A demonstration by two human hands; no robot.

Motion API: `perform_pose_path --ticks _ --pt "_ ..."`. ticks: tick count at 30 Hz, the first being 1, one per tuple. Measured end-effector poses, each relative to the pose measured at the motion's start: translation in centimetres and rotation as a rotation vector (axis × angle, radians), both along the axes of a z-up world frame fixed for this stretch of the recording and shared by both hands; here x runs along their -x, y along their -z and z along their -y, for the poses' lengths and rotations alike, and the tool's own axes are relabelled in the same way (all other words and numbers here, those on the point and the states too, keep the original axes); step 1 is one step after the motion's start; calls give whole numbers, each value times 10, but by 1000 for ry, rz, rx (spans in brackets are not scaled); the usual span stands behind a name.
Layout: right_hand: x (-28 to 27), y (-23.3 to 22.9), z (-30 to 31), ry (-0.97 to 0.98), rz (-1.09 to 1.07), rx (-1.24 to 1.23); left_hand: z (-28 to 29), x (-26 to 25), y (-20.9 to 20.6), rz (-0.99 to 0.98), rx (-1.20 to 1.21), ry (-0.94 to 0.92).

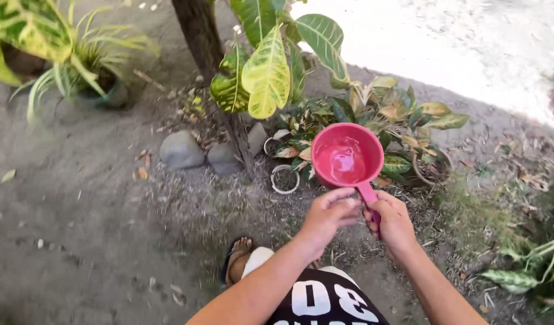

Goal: Watering various plants in an outdoor garden using a dipper and water from a bucket.

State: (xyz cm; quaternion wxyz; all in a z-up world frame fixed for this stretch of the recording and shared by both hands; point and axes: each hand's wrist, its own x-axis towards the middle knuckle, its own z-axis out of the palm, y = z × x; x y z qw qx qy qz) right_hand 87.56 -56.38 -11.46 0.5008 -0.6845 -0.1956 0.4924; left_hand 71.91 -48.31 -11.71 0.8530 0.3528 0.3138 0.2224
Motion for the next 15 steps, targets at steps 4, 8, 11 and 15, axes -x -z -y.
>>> perform_pose_path --ticks 4,8,11,15 --pt "-15 -14 -4 -71 -36 -23 9 10 -1 -76 -60 -143" --pt "-26 -11 -13 -118 -38 22 0 39 17 -225 -106 -281" --pt "-32 6 -16 -139 -39 -21 -4 77 42 -362 -122 -379" --pt "-38 16 -28 -147 -35 -30 -5 137 81 -539 -119 -493"
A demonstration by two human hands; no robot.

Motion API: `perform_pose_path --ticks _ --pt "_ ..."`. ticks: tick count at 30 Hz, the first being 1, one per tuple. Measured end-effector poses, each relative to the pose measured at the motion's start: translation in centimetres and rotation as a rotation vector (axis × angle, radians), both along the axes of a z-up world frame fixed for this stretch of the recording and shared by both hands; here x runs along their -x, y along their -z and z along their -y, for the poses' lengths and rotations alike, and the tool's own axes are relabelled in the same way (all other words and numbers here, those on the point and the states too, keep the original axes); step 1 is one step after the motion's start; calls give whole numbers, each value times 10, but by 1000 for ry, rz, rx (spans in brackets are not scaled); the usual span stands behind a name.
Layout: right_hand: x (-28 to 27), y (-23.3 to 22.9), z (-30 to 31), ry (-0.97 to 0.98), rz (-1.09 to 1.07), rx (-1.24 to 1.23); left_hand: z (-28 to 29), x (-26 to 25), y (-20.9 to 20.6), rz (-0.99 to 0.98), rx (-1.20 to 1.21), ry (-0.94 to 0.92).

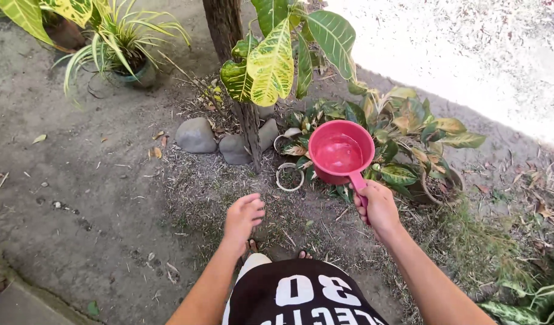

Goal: Watering various plants in an outdoor garden using a dipper and water from a bucket.

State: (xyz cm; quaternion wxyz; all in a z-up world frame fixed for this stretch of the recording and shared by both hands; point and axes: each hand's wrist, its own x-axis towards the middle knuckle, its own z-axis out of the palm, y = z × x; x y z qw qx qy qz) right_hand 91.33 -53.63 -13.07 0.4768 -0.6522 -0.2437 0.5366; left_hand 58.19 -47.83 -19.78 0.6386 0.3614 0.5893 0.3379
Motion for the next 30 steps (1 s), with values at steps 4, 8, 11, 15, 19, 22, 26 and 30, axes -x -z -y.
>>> perform_pose_path --ticks 4,8,11,15,19,22,26,30 --pt "-6 7 -12 -15 51 46 15 59 47 -78 32 -51" --pt "-13 27 -29 -28 95 45 36 113 88 -186 99 -132" --pt "-15 33 -38 -40 133 57 57 147 105 -243 156 -158" --pt "-21 45 -51 -98 217 37 76 176 120 -271 225 -189" --pt "-25 53 -60 -114 284 62 88 189 131 -269 254 -202" --pt "-27 57 -64 -151 352 84 93 194 136 -270 278 -207" --pt "-28 61 -69 -215 516 101 99 199 142 -278 288 -195" --pt "-29 64 -73 -287 730 90 106 202 145 -297 307 -184"
